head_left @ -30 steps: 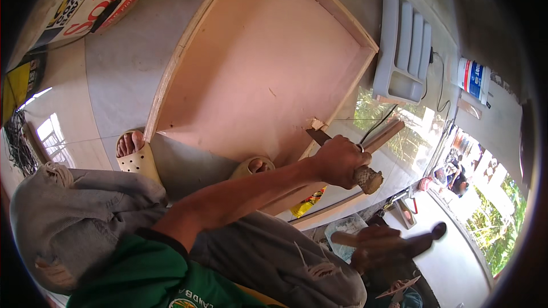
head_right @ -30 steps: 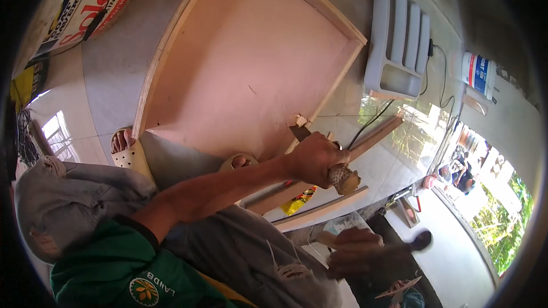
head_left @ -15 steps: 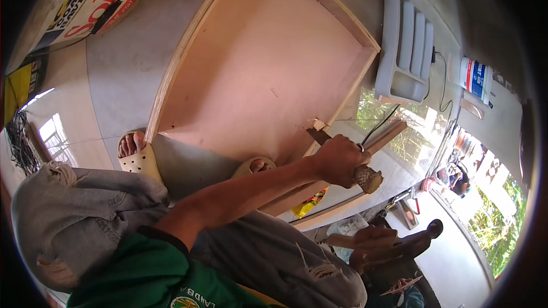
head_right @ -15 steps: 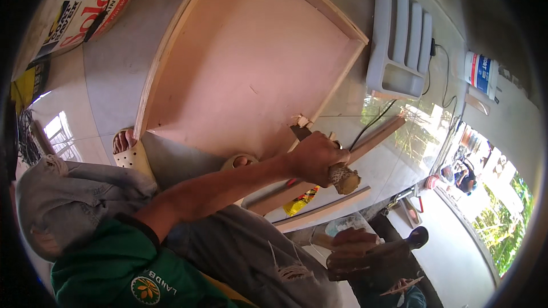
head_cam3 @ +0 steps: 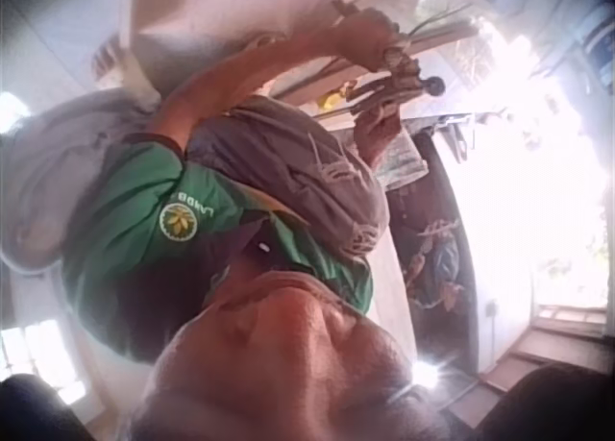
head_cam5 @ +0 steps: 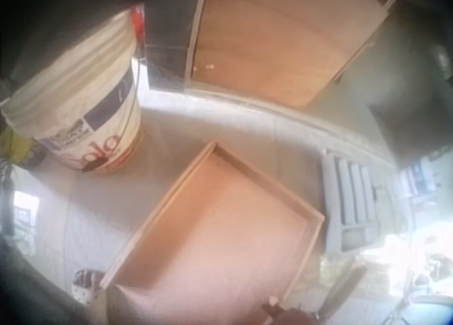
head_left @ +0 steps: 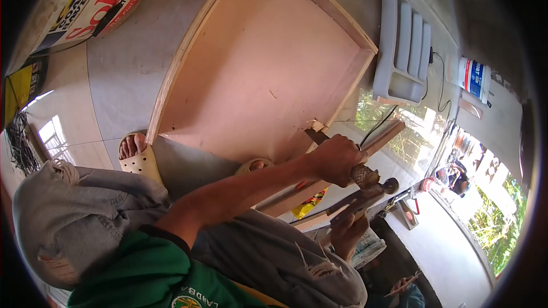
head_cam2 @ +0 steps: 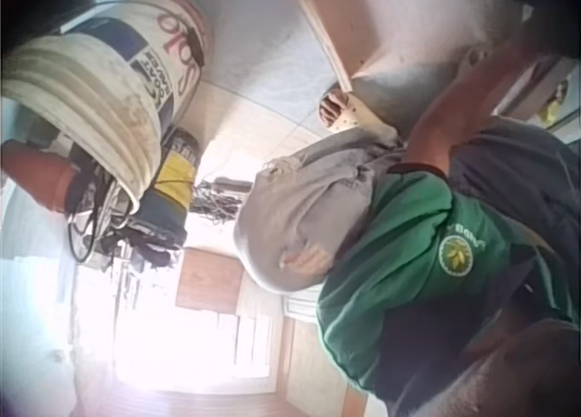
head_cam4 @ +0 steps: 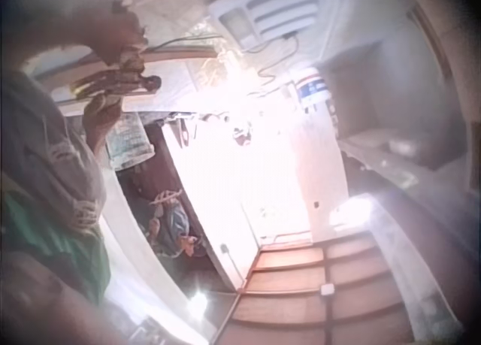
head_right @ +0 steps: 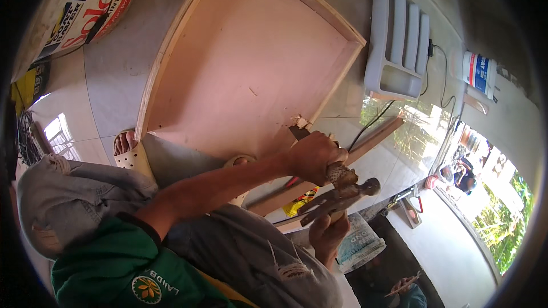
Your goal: Using a hammer and chisel to carve and shape wooden components for a box or drawer.
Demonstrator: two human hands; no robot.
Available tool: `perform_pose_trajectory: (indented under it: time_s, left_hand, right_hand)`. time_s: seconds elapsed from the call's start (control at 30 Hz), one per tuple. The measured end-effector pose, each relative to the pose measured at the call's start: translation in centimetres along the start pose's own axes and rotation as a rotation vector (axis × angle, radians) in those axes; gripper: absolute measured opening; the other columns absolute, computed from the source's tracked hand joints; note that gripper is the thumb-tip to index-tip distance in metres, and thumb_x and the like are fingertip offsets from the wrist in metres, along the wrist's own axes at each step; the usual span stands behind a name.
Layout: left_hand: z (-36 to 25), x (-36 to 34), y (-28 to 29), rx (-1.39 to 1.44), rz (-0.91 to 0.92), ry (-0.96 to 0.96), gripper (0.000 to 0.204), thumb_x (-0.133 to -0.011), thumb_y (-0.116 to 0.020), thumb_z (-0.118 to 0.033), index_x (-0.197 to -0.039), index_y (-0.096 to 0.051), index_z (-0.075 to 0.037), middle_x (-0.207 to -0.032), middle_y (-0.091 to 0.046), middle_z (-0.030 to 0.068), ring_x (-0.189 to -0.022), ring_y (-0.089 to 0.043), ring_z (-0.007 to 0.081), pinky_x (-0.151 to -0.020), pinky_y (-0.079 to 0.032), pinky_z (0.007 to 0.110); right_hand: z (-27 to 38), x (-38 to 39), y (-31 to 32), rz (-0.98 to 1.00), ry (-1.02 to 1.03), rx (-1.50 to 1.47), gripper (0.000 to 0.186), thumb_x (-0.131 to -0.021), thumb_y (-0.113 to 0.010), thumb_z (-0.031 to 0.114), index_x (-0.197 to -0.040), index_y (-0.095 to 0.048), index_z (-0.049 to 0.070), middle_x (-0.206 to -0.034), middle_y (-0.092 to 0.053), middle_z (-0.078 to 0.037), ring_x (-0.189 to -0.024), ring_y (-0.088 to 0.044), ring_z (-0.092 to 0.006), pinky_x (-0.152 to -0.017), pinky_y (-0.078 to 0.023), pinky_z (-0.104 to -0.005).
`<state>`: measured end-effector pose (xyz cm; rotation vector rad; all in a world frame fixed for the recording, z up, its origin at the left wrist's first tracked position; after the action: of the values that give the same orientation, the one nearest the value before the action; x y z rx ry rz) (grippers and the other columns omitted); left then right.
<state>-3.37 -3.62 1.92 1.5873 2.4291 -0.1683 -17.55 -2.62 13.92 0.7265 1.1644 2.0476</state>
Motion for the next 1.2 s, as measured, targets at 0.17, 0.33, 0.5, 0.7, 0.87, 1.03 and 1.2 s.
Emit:
perform_pose_trajectory:
  time_s: [0.17, 0.33, 0.5, 0.7, 0.87, 1.03, 1.2]
  left_hand:
    - [-0.7, -1.3, 1.3, 0.141, 0.256, -0.042, 0.022, -0.055, -0.073, -0.02, -0.068, -0.06, -0.009, -0.061, -0.06, 0.0117, -0.062, -0.059, 0.0371, -0.059, -0.046, 0.045]
    - [-0.6, -0.8, 0.1, 0.058, 0.228, 0.064, 0.02, -0.055, -0.073, -0.021, -0.066, -0.061, -0.01, -0.063, -0.061, 0.0132, -0.067, -0.061, 0.0369, -0.061, -0.048, 0.045]
    - [-0.6, -0.3, 0.2, -0.007, 0.122, 0.08, 0.024, -0.053, -0.073, -0.022, -0.073, -0.065, -0.012, -0.066, -0.062, 0.0128, -0.07, -0.063, 0.0333, -0.065, -0.05, 0.044]
    - [-1.0, 0.7, 1.5, -0.033, 0.041, -0.014, 0.025, -0.06, -0.077, -0.027, -0.064, -0.059, -0.01, -0.057, -0.056, 0.011, -0.058, -0.06, 0.0306, -0.055, -0.046, 0.039]
    - [-2.0, 0.6, 1.0, -0.026, -0.125, -0.119, 0.024, -0.071, -0.074, -0.021, -0.062, -0.056, -0.009, -0.053, -0.052, 0.0111, -0.048, -0.054, 0.0288, -0.048, -0.042, 0.038]
    - [-1.8, 0.9, 0.5, -0.052, -0.161, -0.118, 0.026, -0.075, -0.072, -0.019, -0.06, -0.053, -0.008, -0.051, -0.049, 0.0107, -0.044, -0.05, 0.0283, -0.045, -0.039, 0.038]
    - [-2.2, 1.7, 0.2, -0.11, -0.34, -0.014, 0.022, -0.073, -0.072, -0.014, -0.064, -0.053, -0.007, -0.054, -0.051, 0.0098, -0.048, -0.053, 0.0273, -0.047, -0.041, 0.038]
  right_hand:
    - [-1.4, 0.6, -0.3, 0.13, -0.164, -0.112, 0.056, -0.093, -0.045, 0.05, -0.095, -0.059, -0.004, -0.071, -0.061, -0.01, -0.063, -0.06, -0.0206, -0.057, -0.046, -0.0329]
    - [-2.3, 1.1, -0.2, 0.086, -0.189, -0.168, 0.056, -0.095, -0.042, 0.048, -0.093, -0.058, -0.005, -0.062, -0.058, -0.009, -0.053, -0.06, -0.0189, -0.049, -0.044, -0.0312]
    - [-3.5, 1.6, -0.6, 0.024, -0.319, -0.3, 0.049, -0.099, -0.035, 0.041, -0.083, -0.054, -0.002, -0.051, -0.054, -0.008, -0.037, -0.053, -0.0154, -0.036, -0.04, -0.0281]
    - [-7.0, 4.1, -3.2, 0.004, -0.478, -0.33, 0.053, -0.101, -0.035, 0.044, -0.07, -0.048, 0.002, -0.042, -0.045, -0.005, -0.033, -0.045, -0.0131, -0.033, -0.035, -0.0272]
    - [-10.0, 6.1, -6.4, -0.009, -0.657, -0.466, 0.052, -0.1, -0.037, 0.043, -0.069, -0.048, 0.003, -0.043, -0.046, -0.003, -0.035, -0.047, -0.0124, -0.034, -0.036, -0.0276]
    - [-10.6, 5.2, -9.2, 0.004, -0.707, -0.549, 0.052, -0.101, -0.036, 0.042, -0.067, -0.048, 0.005, -0.043, -0.045, -0.004, -0.032, -0.044, -0.0105, -0.033, -0.034, -0.0269]
    - [-15.0, 2.4, -13.0, -0.063, -0.367, -0.112, 0.045, -0.091, -0.053, 0.039, -0.074, -0.054, -0.002, -0.061, -0.06, -0.019, -0.056, -0.06, -0.0356, -0.053, -0.046, -0.0431]
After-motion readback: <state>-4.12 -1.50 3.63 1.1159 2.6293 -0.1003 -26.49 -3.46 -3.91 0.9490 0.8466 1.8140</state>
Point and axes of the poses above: each hand's wrist, its own x-axis away from the middle knuckle, its own y-axis out of the back of the hand, z = x × y, the point moved 4 cm from there along -x, towards the middle knuckle
